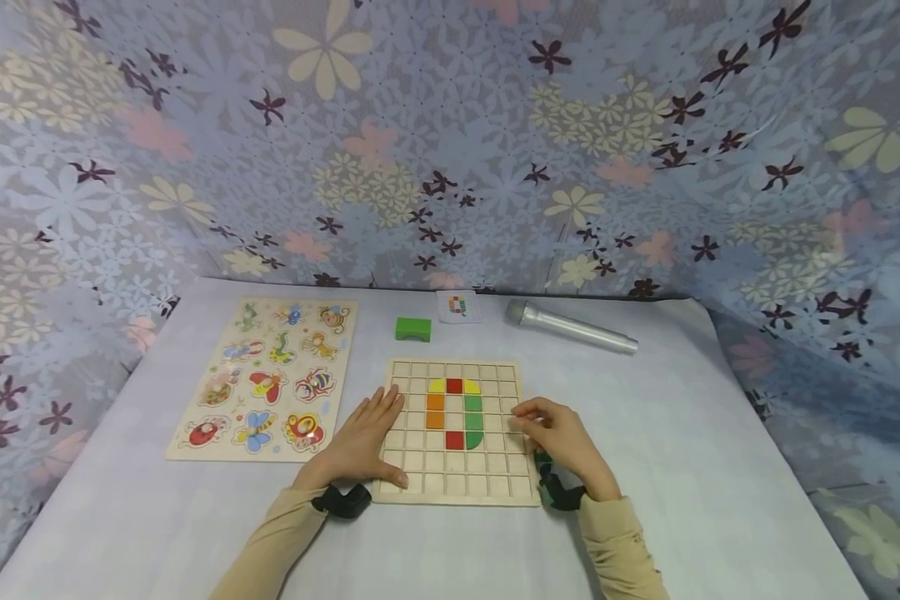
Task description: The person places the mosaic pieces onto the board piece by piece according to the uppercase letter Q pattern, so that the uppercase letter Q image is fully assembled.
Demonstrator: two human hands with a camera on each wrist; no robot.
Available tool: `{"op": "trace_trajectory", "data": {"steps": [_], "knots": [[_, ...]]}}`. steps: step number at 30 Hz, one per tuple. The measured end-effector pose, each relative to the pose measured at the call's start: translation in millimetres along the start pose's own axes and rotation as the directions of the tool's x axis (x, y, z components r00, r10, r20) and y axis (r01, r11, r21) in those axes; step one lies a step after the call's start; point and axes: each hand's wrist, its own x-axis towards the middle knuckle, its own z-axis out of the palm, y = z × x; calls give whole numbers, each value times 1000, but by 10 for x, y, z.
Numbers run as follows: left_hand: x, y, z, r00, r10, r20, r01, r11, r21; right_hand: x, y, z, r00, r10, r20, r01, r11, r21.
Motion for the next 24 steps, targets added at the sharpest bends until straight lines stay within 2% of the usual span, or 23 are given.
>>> {"op": "trace_trajectory", "data": {"steps": [5, 8, 14, 18, 24], "knots": [[-10, -8, -19, 1000, 11, -3, -11, 1000, 3, -369, 376, -272, 989, 142, -52, -135, 985, 110], [-15, -24, -18, 1000, 8, -13, -8, 1000, 3, -487, 475, -280, 984, 161, -70, -151, 980, 127], [-2, -38, 13, 1000, 15, -13, -15, 1000, 5, -466, 389, -95, 988, 96, -125, -96, 995, 2], [5, -20, 10, 1000, 19, -6, -19, 1000, 4, -434, 284, 8, 986, 93, -136, -98, 995, -28], [-13, -5, 7, 1000, 24, -14, -24, 1000, 3, -284, 220, -15, 996, 69, -48, -73, 994, -80]]}}
